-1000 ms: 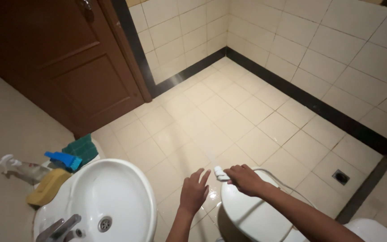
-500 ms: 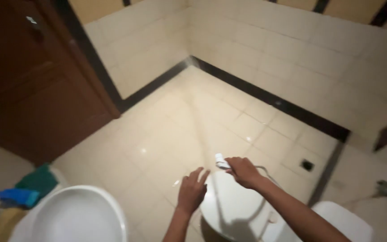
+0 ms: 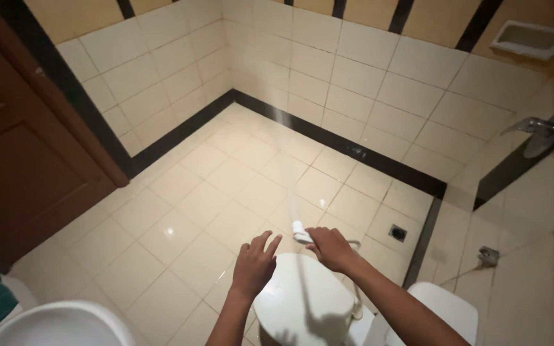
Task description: The person uses a handheld bidet sprayer to clean the toilet bowl and surrounding floor area. They direct the water stream onto the toilet seat, the bowl interior, and the tiled floor, then rinse the sprayer nozzle itself.
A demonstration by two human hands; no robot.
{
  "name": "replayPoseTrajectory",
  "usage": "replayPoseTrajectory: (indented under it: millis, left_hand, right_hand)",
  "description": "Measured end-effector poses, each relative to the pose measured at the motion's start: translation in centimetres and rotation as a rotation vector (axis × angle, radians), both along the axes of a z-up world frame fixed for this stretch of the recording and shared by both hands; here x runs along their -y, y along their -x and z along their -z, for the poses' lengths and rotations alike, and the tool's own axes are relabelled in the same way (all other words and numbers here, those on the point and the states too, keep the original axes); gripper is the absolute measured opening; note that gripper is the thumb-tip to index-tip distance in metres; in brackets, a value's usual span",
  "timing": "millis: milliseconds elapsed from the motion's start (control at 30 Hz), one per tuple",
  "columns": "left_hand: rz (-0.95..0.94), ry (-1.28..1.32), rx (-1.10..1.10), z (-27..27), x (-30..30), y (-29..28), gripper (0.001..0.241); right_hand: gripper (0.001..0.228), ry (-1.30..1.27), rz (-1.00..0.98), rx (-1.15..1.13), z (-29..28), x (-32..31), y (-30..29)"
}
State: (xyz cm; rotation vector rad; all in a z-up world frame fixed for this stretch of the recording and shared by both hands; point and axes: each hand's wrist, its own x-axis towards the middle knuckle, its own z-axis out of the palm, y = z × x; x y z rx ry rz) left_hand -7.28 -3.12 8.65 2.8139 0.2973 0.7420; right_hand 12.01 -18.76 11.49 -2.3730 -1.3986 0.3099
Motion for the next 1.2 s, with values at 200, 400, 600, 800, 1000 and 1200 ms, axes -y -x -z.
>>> replayPoseTrajectory:
  millis: [200, 400, 600, 800, 1000, 1200]
  left_hand:
    - [-0.008, 0.05, -0.101, 3.0, 1.1, -1.5, 0.066]
    - [-0.018, 0.113, -0.148, 9.2, 2.4, -1.7, 0.066]
    - [-0.066, 0.21, -0.22, 15.5, 4.7, 1.2, 0.064]
    - [-0.16, 0.236, -0.399, 20.3, 5.3, 5.5, 0.065]
    - [-0.298, 0.041, -0.376, 20.9, 5.4, 8.5, 0.071]
    - [-0.35, 0.13, -0.529, 19.9, 5.7, 8.8, 0.064]
  right_hand:
    - [0.031, 0.086, -0.072, -0.012, 3.7, 1.5, -0.2]
    - [0.031, 0.314, -0.201, -0.109, 7.7, 1.2, 1.7]
    - [0.04, 0.335, -0.363, -0.134, 13.8, 0.9, 4.1]
    - [0.04, 0.479, -0.498, -0.166, 16.2, -0.2, 7.9]
    - [0.042, 0.437, -0.586, -0.171, 20.1, -1.1, 8.4]
    - [0.044, 0.477, -0.388, -0.236, 20.1, -1.3, 5.3]
